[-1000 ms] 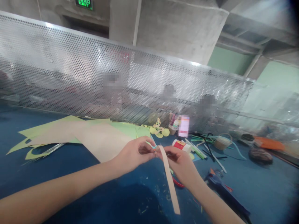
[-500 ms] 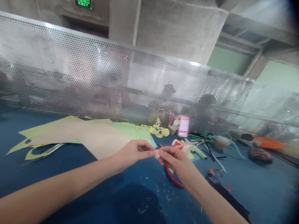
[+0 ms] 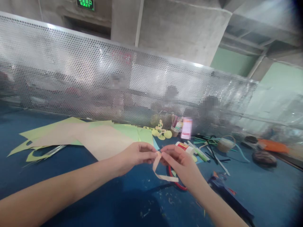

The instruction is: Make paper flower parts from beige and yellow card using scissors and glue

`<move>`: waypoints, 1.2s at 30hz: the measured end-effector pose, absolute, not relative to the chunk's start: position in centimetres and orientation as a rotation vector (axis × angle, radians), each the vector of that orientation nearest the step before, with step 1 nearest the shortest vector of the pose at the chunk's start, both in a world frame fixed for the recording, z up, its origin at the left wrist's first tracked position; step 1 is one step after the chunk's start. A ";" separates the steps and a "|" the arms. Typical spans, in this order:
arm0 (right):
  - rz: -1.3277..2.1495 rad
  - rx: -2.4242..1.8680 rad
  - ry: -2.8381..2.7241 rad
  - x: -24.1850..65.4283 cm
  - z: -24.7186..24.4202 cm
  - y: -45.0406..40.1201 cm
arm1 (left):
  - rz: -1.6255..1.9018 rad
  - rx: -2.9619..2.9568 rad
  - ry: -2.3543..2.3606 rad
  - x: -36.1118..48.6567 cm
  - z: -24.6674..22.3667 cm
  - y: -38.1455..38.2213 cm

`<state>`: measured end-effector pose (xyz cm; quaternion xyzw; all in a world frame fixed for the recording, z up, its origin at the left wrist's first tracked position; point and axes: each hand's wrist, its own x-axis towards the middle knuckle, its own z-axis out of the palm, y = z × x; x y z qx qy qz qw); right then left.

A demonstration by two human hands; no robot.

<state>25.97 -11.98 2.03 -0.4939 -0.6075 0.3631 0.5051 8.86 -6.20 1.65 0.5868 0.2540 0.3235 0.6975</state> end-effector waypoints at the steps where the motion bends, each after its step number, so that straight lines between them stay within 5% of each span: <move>1: 0.800 -1.185 -1.534 26.0 2.1 -12.1 | 0.728 1.284 0.567 8.8 1.7 -6.2; 11: 0.301 -1.161 -1.819 25.8 2.4 -12.9 | 0.737 1.226 0.564 8.8 1.9 -6.3; 24: 0.870 -1.093 -1.450 25.5 2.1 -12.1 | 0.814 1.469 0.521 8.9 1.9 -6.6; 36: 0.905 -1.103 -1.438 25.6 1.9 -12.0 | 0.878 1.599 0.585 9.0 1.9 -6.7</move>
